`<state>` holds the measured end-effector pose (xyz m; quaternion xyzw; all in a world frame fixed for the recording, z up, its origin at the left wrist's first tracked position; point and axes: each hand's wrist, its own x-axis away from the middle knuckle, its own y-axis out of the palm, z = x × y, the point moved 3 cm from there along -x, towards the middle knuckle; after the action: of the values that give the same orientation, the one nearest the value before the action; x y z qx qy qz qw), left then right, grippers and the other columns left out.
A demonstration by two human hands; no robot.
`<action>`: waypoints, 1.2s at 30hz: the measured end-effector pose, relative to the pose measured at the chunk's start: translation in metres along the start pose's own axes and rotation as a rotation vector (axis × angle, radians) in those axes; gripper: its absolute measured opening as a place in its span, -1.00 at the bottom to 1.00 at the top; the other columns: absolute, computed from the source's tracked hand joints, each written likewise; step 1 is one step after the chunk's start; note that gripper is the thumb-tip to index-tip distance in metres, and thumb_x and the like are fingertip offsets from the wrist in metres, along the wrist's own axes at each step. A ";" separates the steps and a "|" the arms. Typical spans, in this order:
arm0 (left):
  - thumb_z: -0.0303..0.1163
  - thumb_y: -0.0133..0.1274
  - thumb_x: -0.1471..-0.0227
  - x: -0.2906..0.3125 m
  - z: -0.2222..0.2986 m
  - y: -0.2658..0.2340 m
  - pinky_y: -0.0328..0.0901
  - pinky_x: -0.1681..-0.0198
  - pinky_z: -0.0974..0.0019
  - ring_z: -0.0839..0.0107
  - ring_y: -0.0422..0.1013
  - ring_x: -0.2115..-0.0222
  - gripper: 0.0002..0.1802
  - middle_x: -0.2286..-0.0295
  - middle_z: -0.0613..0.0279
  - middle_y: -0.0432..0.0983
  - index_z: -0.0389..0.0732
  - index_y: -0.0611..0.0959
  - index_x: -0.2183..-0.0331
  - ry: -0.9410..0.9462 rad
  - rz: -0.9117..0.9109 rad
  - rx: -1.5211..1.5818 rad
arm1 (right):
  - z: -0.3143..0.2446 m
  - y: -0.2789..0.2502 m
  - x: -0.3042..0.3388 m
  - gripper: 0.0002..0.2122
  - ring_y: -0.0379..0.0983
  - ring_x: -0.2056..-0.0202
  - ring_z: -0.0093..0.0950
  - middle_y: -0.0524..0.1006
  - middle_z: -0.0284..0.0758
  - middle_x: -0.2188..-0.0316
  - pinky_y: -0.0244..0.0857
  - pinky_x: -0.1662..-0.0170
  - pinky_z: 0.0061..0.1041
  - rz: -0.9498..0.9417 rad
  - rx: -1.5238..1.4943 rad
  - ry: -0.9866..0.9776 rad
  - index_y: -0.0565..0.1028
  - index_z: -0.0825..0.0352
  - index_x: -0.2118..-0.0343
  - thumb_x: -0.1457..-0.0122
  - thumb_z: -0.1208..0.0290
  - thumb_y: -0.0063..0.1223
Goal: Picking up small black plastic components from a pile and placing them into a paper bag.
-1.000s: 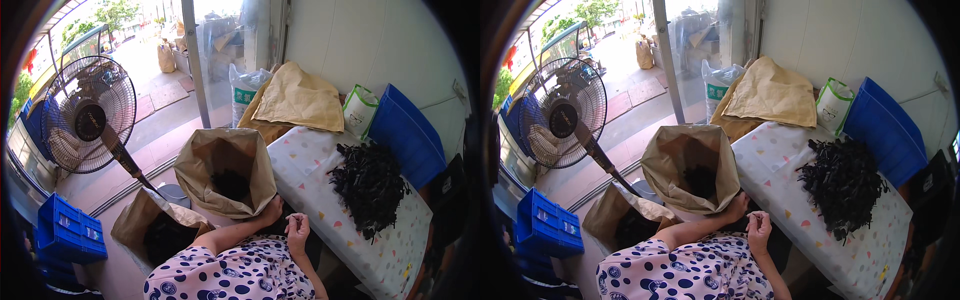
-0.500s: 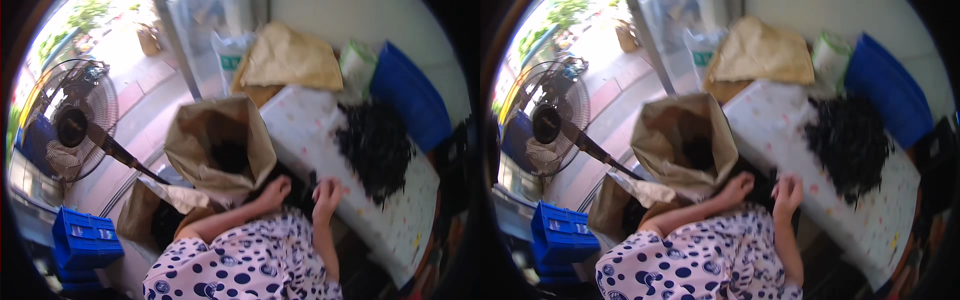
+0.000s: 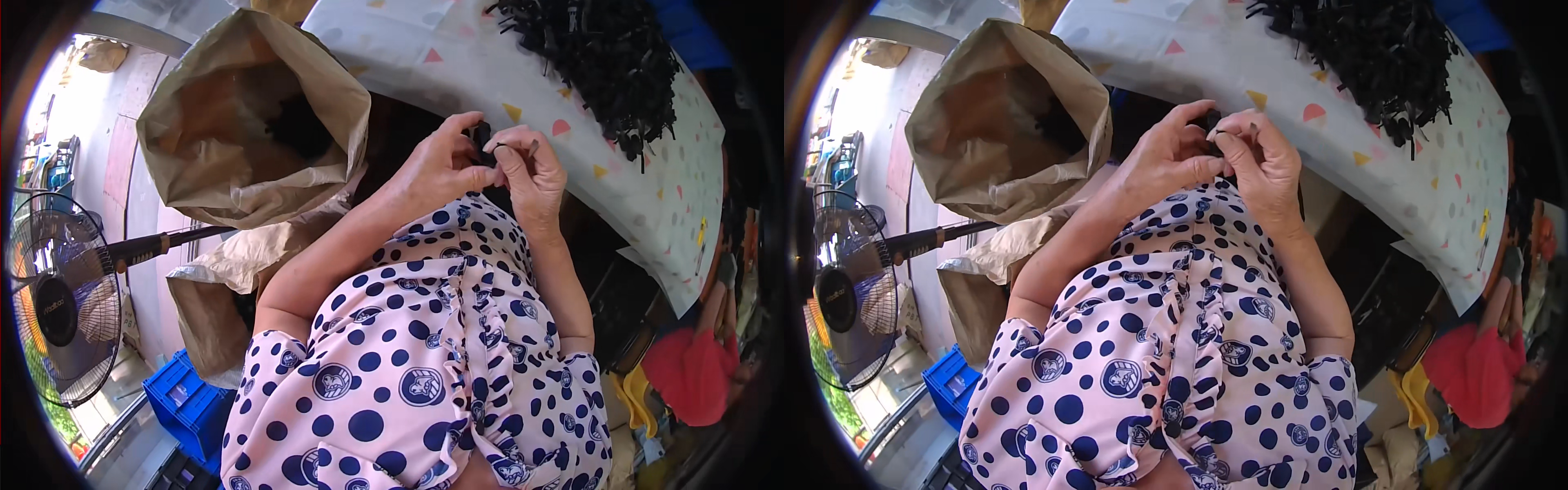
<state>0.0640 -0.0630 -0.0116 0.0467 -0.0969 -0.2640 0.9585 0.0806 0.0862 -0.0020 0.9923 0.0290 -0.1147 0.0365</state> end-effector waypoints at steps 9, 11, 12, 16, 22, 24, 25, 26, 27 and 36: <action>-0.59 0.03 -0.05 0.001 -0.017 0.001 0.29 0.42 0.56 0.64 0.35 0.47 -0.49 0.45 0.36 0.36 -0.23 0.33 -0.05 0.174 0.135 0.015 | 0.012 0.017 0.003 -0.90 0.25 0.45 -0.76 0.32 -0.50 0.40 0.20 0.45 -0.78 0.130 -0.183 0.329 0.38 0.35 0.30 -0.14 0.61 0.04; -0.61 0.02 -0.05 0.002 -0.018 0.001 0.29 0.43 0.58 0.65 0.35 0.48 -0.52 0.45 0.36 0.36 -0.21 0.36 -0.04 0.188 0.161 0.007 | 0.018 0.018 0.001 -0.88 0.25 0.46 -0.76 0.32 -0.50 0.41 0.20 0.45 -0.78 0.149 -0.176 0.325 0.38 0.34 0.28 -0.14 0.60 0.05; -0.62 0.00 -0.05 0.003 -0.017 0.001 0.30 0.44 0.59 0.67 0.35 0.49 -0.54 0.44 0.37 0.36 -0.20 0.39 -0.03 0.204 0.192 -0.007 | 0.020 0.018 0.001 -0.86 0.25 0.47 -0.75 0.32 -0.49 0.42 0.21 0.45 -0.78 0.164 -0.175 0.317 0.37 0.33 0.26 -0.14 0.58 0.07; -0.62 0.02 -0.01 0.007 -0.015 -0.001 0.32 0.42 0.56 0.65 0.37 0.51 -0.58 0.44 0.33 0.37 -0.18 0.48 0.04 0.206 0.236 0.045 | 0.013 0.023 0.001 -0.82 0.14 0.62 -0.80 0.31 -0.55 0.52 -0.06 0.62 -0.82 0.202 -0.104 0.327 0.39 0.30 0.14 -0.23 0.39 -0.03; -0.62 -0.01 -0.03 0.010 -0.016 -0.002 0.33 0.44 0.55 0.64 0.37 0.53 -0.57 0.46 0.32 0.38 -0.19 0.46 0.01 0.119 0.293 0.125 | 0.010 0.017 0.005 -0.59 0.02 0.69 -0.80 0.22 -0.56 0.67 -0.13 0.64 -0.78 0.008 0.051 0.449 0.34 0.40 0.00 -0.32 0.13 -0.28; -0.61 -0.04 -0.08 0.010 -0.018 -0.003 0.29 0.43 0.62 0.68 0.32 0.46 -0.55 0.41 0.36 0.31 -0.15 0.43 -0.04 0.167 0.290 -0.015 | 0.010 0.025 0.006 -0.59 0.02 0.69 -0.80 0.18 -0.57 0.72 -0.13 0.64 -0.78 -0.014 0.077 0.484 0.33 0.39 -0.03 -0.32 0.15 -0.26; -0.61 -0.04 -0.08 0.010 -0.020 -0.003 0.29 0.43 0.62 0.68 0.32 0.46 -0.55 0.41 0.36 0.31 -0.15 0.43 -0.04 0.167 0.287 -0.018 | 0.010 0.026 0.006 -0.59 0.02 0.69 -0.80 0.18 -0.57 0.72 -0.13 0.64 -0.78 -0.011 0.074 0.483 0.33 0.39 -0.03 -0.32 0.15 -0.26; -0.61 -0.03 -0.07 0.010 -0.023 -0.004 0.28 0.41 0.62 0.67 0.31 0.46 -0.55 0.42 0.36 0.31 -0.15 0.44 -0.03 0.186 0.301 -0.052 | 0.011 0.026 0.006 -0.60 0.02 0.69 -0.80 0.19 -0.58 0.70 -0.13 0.64 -0.79 -0.026 0.041 0.490 0.32 0.38 -0.04 -0.32 0.16 -0.26; -0.62 -0.03 -0.07 0.009 -0.024 -0.004 0.26 0.40 0.62 0.67 0.29 0.46 -0.55 0.42 0.37 0.30 -0.15 0.45 -0.03 0.205 0.314 -0.088 | 0.011 0.027 0.005 -0.60 0.02 0.70 -0.80 0.21 -0.58 0.69 -0.13 0.63 -0.79 -0.042 0.008 0.496 0.30 0.37 -0.06 -0.32 0.16 -0.26; -0.71 -0.03 0.01 0.007 -0.019 0.002 0.24 0.39 0.56 0.62 0.26 0.46 -0.51 0.45 0.38 0.33 -0.19 0.48 0.00 0.296 0.347 -0.212 | 0.027 0.026 0.011 -0.68 0.07 0.62 -0.81 0.29 -0.57 0.53 -0.09 0.59 -0.81 -0.024 -0.224 0.516 0.28 0.34 -0.05 -0.32 0.29 -0.21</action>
<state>0.0748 -0.0645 -0.0292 -0.0335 0.0662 -0.0943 0.9928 0.0873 0.0589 -0.0288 0.9781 0.0617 0.1454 0.1359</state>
